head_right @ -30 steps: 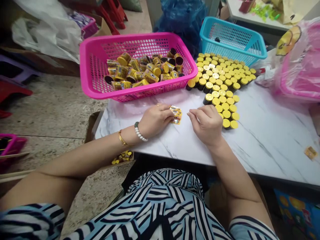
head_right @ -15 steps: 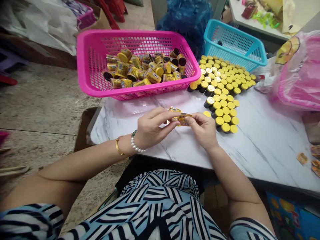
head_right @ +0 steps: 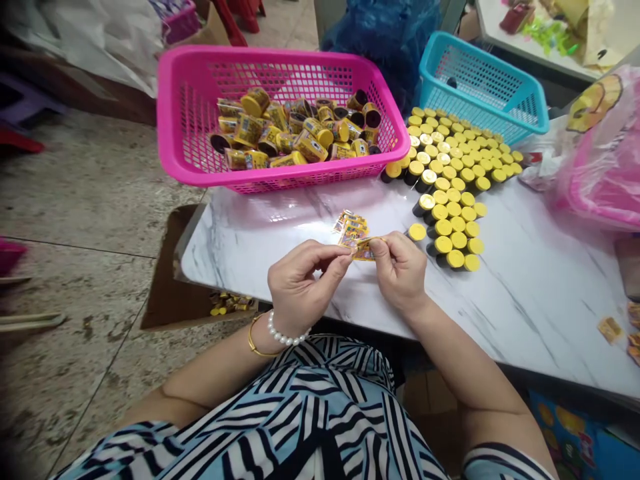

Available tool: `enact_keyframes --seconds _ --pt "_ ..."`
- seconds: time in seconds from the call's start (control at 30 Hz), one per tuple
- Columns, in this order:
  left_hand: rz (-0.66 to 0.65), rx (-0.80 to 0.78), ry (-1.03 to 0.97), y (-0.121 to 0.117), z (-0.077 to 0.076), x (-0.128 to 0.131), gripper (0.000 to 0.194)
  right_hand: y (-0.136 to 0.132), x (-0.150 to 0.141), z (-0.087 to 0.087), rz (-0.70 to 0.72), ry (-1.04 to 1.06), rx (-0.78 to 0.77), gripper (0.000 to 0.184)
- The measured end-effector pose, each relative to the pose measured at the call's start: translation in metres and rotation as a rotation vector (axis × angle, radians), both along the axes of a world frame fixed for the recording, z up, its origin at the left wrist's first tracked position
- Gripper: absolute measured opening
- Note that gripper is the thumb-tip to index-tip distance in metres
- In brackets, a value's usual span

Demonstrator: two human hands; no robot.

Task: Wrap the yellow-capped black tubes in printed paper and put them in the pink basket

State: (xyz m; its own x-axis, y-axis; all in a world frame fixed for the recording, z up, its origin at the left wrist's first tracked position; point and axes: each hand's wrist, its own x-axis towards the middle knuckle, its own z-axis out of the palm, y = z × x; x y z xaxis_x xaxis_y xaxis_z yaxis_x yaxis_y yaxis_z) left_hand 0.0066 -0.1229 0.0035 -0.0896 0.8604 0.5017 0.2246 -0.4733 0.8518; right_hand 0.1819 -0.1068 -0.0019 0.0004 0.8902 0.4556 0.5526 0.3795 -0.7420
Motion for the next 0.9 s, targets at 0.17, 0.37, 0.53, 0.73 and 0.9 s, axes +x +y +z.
enact_keyframes --seconds 0.17,0.37,0.53,0.73,0.9 --pt "-0.003 -0.030 -0.024 -0.001 -0.004 0.000 0.011 -0.001 -0.001 0.004 0.024 -0.041 0.097 0.029" --pt "-0.053 -0.108 -0.097 0.003 -0.009 -0.002 0.011 -0.002 -0.006 0.004 0.074 -0.140 0.185 0.021" --pt "0.018 -0.064 -0.151 0.006 -0.011 -0.005 0.012 -0.002 -0.012 0.000 0.131 -0.199 0.267 0.012" --pt "-0.113 -0.481 -0.322 0.007 -0.002 -0.010 0.017 0.001 -0.006 -0.001 0.152 -0.230 0.303 0.010" --pt "-0.213 -0.782 -0.581 0.021 -0.003 -0.023 0.029 0.008 0.027 0.013 -0.155 -0.556 0.236 0.040"
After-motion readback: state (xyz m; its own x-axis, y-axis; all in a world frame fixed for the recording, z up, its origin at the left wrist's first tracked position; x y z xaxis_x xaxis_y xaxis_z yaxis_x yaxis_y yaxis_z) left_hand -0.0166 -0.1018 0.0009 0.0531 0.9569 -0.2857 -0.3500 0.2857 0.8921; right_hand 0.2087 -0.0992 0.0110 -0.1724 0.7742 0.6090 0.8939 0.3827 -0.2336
